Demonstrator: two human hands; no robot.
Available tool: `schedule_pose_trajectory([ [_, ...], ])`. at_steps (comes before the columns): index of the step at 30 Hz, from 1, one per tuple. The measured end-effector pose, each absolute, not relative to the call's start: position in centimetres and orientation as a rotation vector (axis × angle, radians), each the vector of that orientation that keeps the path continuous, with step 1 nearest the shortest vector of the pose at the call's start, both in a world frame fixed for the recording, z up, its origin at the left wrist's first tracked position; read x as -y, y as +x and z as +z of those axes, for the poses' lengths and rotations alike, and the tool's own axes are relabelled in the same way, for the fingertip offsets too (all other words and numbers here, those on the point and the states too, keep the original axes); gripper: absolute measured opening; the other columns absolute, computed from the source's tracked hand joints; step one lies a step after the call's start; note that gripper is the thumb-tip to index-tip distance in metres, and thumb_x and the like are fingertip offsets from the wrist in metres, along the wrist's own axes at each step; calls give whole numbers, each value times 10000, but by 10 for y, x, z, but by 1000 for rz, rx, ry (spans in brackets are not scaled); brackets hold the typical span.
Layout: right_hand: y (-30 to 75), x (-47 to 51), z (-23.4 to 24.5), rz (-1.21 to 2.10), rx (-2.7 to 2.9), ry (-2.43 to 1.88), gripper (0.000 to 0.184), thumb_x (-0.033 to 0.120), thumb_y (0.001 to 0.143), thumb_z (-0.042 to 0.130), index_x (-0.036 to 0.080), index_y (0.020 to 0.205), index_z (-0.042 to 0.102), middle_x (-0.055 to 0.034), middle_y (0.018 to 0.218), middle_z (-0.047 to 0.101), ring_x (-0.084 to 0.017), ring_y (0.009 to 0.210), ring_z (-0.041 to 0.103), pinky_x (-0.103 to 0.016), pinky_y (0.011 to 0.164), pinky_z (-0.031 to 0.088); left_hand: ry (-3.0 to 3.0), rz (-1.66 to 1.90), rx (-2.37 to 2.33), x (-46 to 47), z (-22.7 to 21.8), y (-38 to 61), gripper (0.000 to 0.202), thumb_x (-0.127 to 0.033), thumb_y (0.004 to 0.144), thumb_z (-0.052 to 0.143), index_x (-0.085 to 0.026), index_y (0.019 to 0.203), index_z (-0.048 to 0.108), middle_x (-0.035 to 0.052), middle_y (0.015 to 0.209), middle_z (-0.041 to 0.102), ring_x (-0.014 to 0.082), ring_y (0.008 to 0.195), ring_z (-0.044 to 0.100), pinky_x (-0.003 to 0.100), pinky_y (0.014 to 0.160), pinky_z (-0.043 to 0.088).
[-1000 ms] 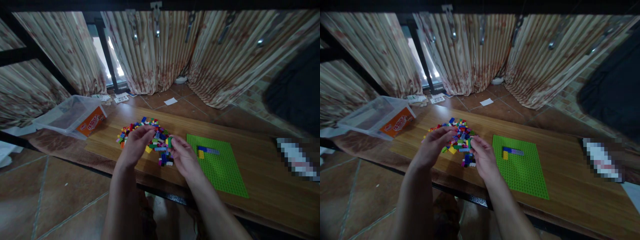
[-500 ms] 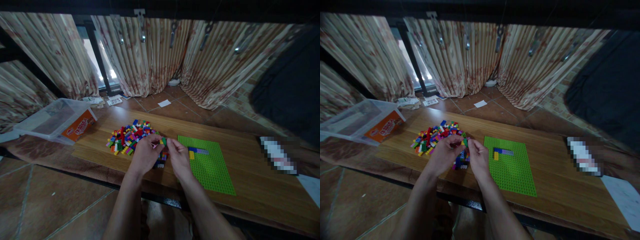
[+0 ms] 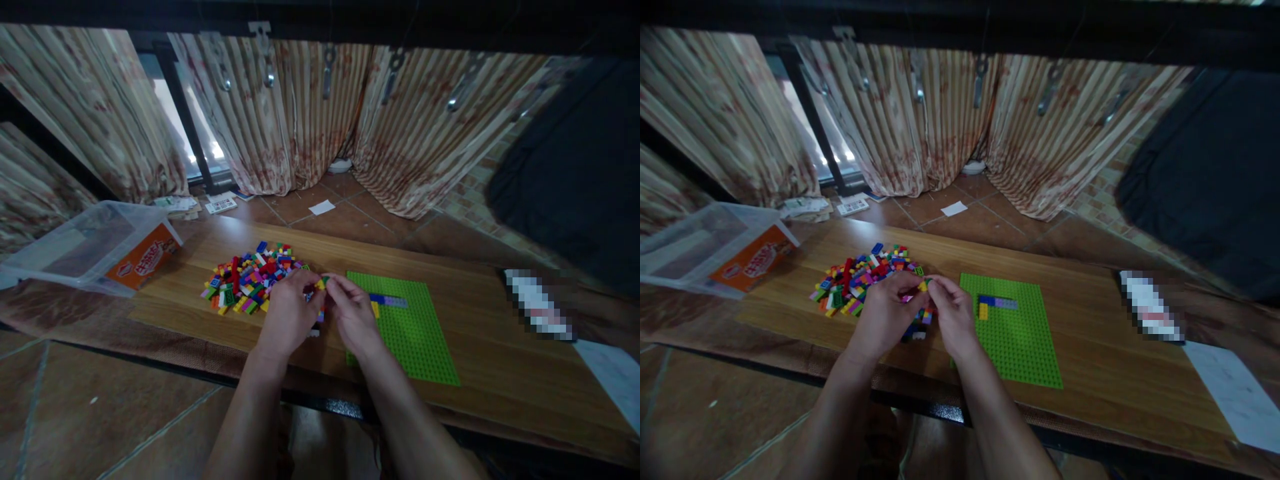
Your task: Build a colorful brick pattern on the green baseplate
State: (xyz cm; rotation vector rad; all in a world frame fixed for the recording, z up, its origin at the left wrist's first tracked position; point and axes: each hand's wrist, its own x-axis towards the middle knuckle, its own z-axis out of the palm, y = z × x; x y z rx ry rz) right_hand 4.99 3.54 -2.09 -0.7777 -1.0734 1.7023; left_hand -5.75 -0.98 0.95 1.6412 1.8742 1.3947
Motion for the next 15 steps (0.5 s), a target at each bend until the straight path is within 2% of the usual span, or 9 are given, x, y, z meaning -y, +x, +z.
schedule_pose_trajectory([
  [5,44,-30,-20,1804,961,-703,298,467,721,736,222,887,703,-23,884,732,-190,821,662,-321,745,526,1703,1447,-1868,10,9,-58,134,-130,775,635,-206,838,724,69,912,715,189,839,662,298,742,525],
  [15,37,-26,-36,1561,1108,-805,300,496,877,542,211,900,633,-21,899,683,-167,830,625,-287,761,497,1742,1425,-1875,12,10,-58,141,-147,798,627,-222,845,737,65,958,733,196,875,677,317,796,531],
])
